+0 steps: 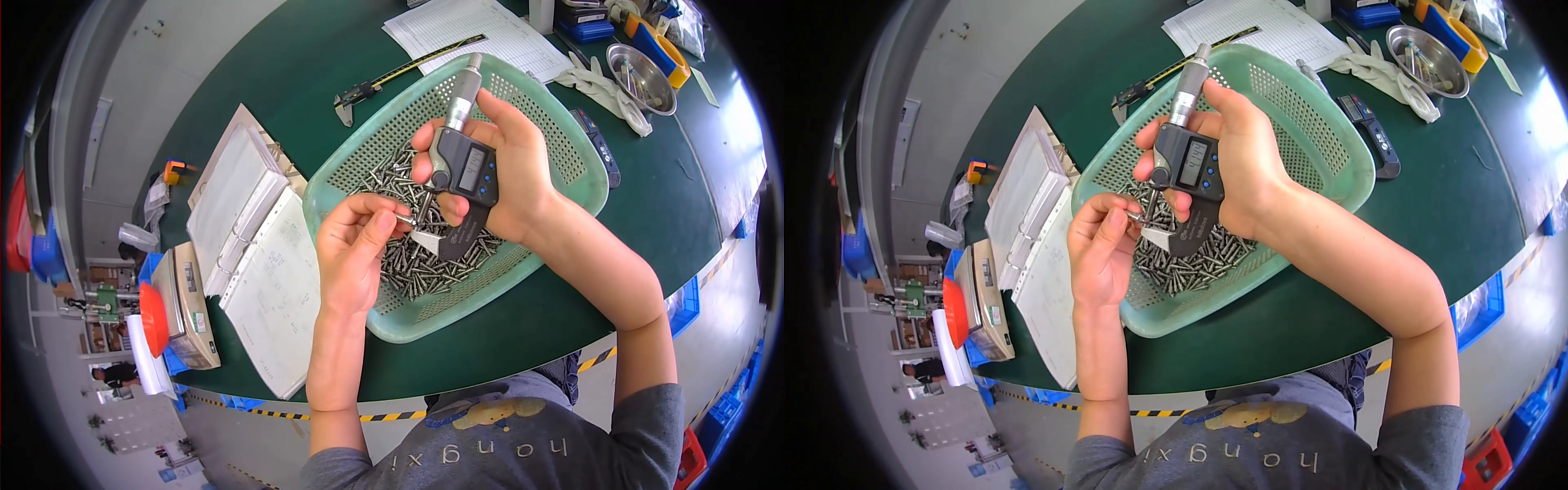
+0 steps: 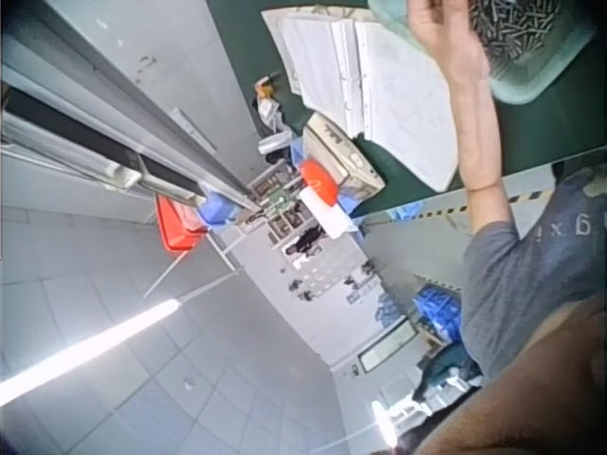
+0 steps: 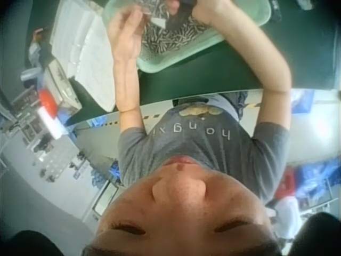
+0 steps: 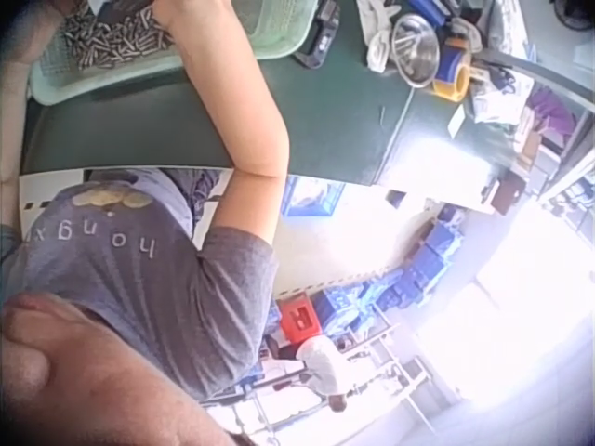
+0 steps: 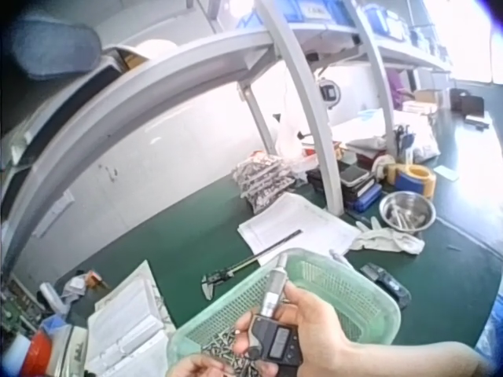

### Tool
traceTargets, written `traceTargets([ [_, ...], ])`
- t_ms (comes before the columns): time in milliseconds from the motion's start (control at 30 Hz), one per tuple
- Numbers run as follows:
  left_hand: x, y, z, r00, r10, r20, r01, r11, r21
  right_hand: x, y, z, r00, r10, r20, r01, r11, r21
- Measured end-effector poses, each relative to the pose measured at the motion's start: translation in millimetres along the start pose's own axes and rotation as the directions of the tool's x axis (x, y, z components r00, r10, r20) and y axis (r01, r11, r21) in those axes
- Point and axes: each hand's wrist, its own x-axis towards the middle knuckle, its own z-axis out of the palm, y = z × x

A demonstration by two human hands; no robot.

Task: Measuring small metal components using a digital micrometer at a factory workstation.

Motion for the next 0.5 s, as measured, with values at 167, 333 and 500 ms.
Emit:
traceTargets([
  [167, 0.1, -0.8, 0.8, 0.999, 0.047, -0.011, -0.047, 0.999, 0.025, 0.6, 0.1, -0.5, 1.0, 0.01, -0.002, -0.01, 1.0, 0.017],
  [333, -0.2, -0.2, 0.8, 0.998, 0.058, -0.006, -0.058, 0.997, 0.051, 1.6, 0.3, -1.6, 1.0, 0.013, 0.01, -0.013, 1.0, 0.008],
  [500, -0.3, -0.6, 1.5, 0.996, 0.088, -0.018, -0.085, 0.986, 0.146, 1.2, 0.3, -0.6, 1.0, 0.005, 0.015, -0.005, 1.0, -0.018],
])
